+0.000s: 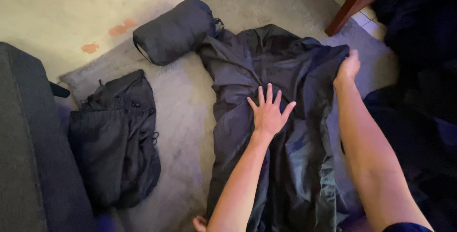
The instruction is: The person folds a black garment by hand and stuffs it into a small black drawstring pouch.
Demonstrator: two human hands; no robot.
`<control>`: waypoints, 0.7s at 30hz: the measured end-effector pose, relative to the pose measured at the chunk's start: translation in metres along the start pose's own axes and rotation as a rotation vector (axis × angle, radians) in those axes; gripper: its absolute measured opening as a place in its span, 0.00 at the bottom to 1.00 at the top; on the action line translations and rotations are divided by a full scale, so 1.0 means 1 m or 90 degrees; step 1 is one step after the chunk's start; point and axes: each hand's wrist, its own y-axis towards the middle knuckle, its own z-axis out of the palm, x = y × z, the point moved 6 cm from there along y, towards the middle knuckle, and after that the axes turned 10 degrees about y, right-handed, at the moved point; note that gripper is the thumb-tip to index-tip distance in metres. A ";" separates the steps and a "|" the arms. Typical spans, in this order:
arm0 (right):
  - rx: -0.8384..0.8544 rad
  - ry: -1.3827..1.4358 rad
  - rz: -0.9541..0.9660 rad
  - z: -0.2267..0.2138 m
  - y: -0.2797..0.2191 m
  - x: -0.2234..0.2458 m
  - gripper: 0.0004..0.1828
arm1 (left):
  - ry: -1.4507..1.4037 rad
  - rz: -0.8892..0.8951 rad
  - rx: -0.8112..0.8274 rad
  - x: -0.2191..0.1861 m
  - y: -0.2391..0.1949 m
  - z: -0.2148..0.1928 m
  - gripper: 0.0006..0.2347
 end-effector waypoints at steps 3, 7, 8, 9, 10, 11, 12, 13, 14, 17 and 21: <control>0.177 0.145 0.085 0.024 -0.042 0.031 0.44 | 0.068 0.005 -0.021 0.000 0.004 -0.020 0.36; 0.249 -0.181 -0.300 0.041 -0.004 0.002 0.22 | 0.084 0.007 -0.025 0.007 0.029 -0.015 0.37; 0.283 -0.192 -0.338 0.047 -0.008 0.000 0.21 | 0.084 0.008 -0.006 0.007 0.035 -0.013 0.37; 0.317 -0.203 -0.375 0.053 -0.012 -0.001 0.22 | 0.083 0.010 0.013 0.008 0.040 -0.012 0.37; 0.317 -0.204 -0.376 0.057 -0.023 0.003 0.22 | 0.083 0.011 0.012 0.009 0.043 -0.014 0.37; 0.309 -0.278 -0.378 0.061 -0.031 0.006 0.22 | 0.093 0.016 0.012 0.008 0.047 -0.016 0.38; 0.300 -0.352 -0.378 0.065 -0.040 0.010 0.22 | 0.104 0.021 0.012 0.007 0.050 -0.019 0.38; 0.295 -0.346 -0.389 0.067 -0.043 0.011 0.22 | 0.105 0.024 -0.001 0.007 0.054 -0.024 0.38; 0.308 -0.359 -0.402 0.072 -0.048 0.011 0.24 | 0.102 0.020 0.015 0.008 0.057 -0.026 0.38; 0.318 -0.369 -0.452 0.075 -0.062 0.013 0.25 | 0.108 0.017 0.045 0.008 0.055 -0.031 0.39; 0.308 -0.382 -0.493 0.077 -0.056 0.006 0.23 | 0.134 0.021 0.057 0.005 0.057 -0.032 0.39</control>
